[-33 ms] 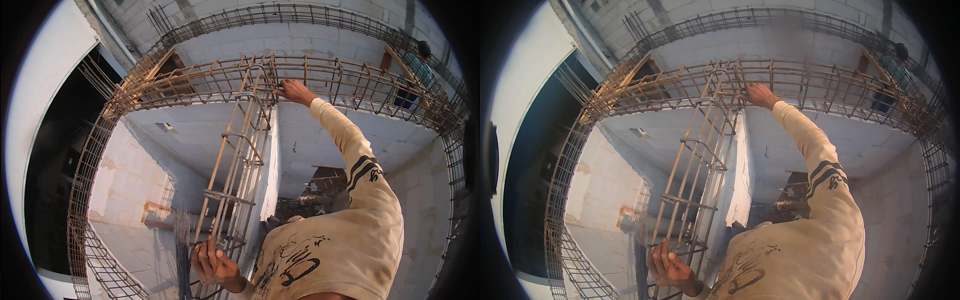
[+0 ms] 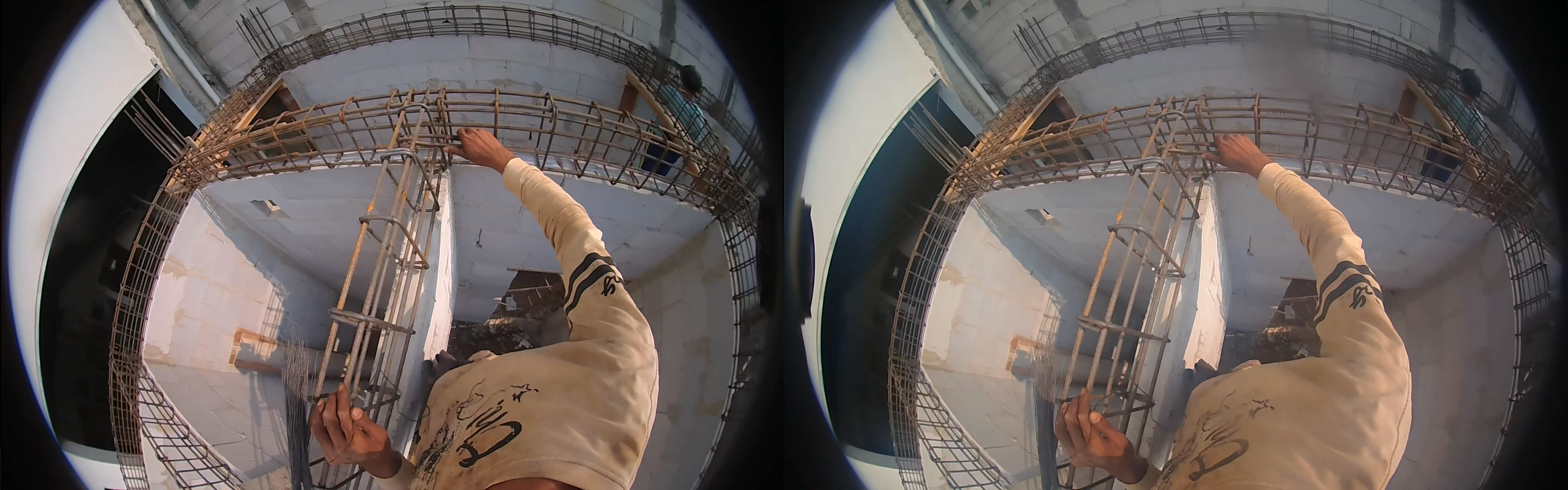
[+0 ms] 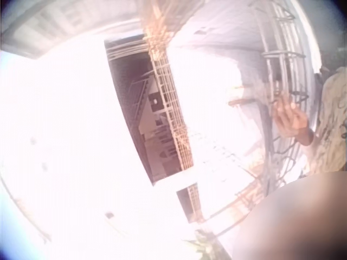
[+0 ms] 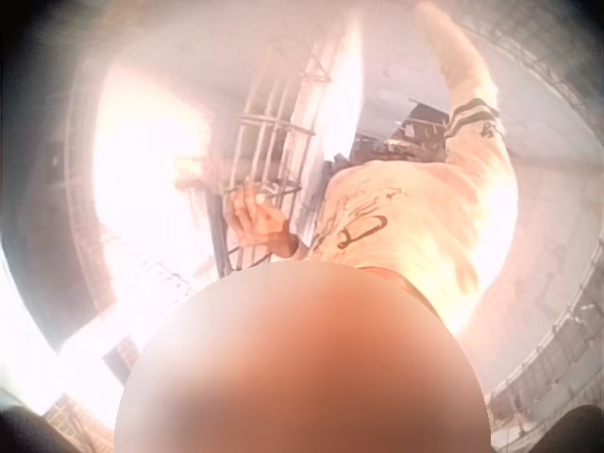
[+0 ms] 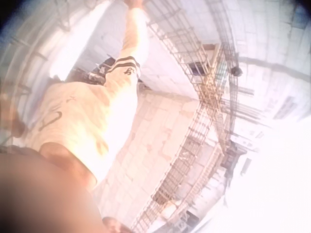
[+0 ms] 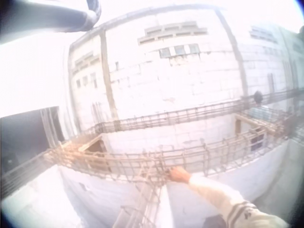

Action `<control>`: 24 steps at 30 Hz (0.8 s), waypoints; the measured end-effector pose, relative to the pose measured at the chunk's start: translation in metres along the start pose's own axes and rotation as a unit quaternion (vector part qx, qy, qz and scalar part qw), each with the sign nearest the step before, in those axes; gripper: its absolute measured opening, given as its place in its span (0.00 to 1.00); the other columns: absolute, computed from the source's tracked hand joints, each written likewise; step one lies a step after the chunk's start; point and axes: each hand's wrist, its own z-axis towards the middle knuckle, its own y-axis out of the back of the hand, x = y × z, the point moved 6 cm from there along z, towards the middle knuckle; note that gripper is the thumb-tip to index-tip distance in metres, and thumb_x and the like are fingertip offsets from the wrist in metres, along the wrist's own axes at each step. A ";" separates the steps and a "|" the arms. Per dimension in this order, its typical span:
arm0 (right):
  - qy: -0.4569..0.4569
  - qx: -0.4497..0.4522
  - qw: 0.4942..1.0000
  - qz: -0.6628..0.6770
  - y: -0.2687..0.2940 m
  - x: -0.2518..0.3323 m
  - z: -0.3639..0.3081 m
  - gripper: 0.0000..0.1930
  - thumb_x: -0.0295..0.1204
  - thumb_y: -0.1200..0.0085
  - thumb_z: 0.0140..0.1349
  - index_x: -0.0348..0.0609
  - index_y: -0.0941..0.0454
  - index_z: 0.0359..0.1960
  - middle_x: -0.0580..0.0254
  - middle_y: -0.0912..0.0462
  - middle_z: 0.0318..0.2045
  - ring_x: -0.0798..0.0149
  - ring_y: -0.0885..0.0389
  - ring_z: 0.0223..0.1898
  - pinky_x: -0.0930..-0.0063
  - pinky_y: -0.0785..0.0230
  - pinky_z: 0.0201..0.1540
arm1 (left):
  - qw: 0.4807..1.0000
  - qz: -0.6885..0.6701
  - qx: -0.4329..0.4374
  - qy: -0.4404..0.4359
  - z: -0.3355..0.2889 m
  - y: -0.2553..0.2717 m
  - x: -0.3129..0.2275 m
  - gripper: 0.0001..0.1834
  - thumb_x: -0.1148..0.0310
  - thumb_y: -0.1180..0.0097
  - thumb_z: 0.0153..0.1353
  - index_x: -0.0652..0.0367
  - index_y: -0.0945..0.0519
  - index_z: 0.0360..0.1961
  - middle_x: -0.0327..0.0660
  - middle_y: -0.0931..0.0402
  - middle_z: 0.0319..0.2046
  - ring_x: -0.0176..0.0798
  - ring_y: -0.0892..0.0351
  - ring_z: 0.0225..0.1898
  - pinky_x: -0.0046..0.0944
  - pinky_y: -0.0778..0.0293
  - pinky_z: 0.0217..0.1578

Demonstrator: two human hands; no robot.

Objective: The person assembles a rebar cage by tying steel bars together with wire using pliers. They position the bars, wrap wire around intersections, and twist the wire to secure the structure.

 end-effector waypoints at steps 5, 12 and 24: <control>-0.051 -0.012 0.995 0.087 -0.004 -0.012 -0.030 0.36 0.62 0.50 0.70 0.31 0.21 0.38 0.39 0.17 0.28 0.38 0.17 0.32 0.47 0.25 0.36 | 1.000 0.002 0.009 0.004 0.001 -0.006 0.001 0.27 0.61 0.66 0.79 0.62 0.11 0.46 0.43 0.15 0.40 0.51 0.19 0.48 0.47 0.17 0.50; -0.284 -0.012 0.811 0.511 -0.029 -0.037 -0.135 0.25 0.49 0.41 0.71 0.34 0.19 0.50 0.67 0.23 0.24 0.72 0.22 0.30 0.69 0.29 0.33 | 1.000 -0.003 0.015 0.009 0.001 -0.006 0.003 0.30 0.57 0.70 0.81 0.61 0.12 0.45 0.44 0.16 0.39 0.49 0.21 0.49 0.47 0.13 0.45; -0.298 -0.470 0.761 0.333 0.163 -0.172 -0.172 0.23 0.43 0.41 0.73 0.43 0.21 0.62 0.68 0.19 0.26 0.74 0.20 0.21 0.76 0.28 0.25 | 0.998 -0.012 0.044 0.043 0.015 -0.001 -0.016 0.30 0.58 0.72 0.81 0.65 0.16 0.45 0.47 0.18 0.39 0.52 0.24 0.49 0.54 0.25 0.55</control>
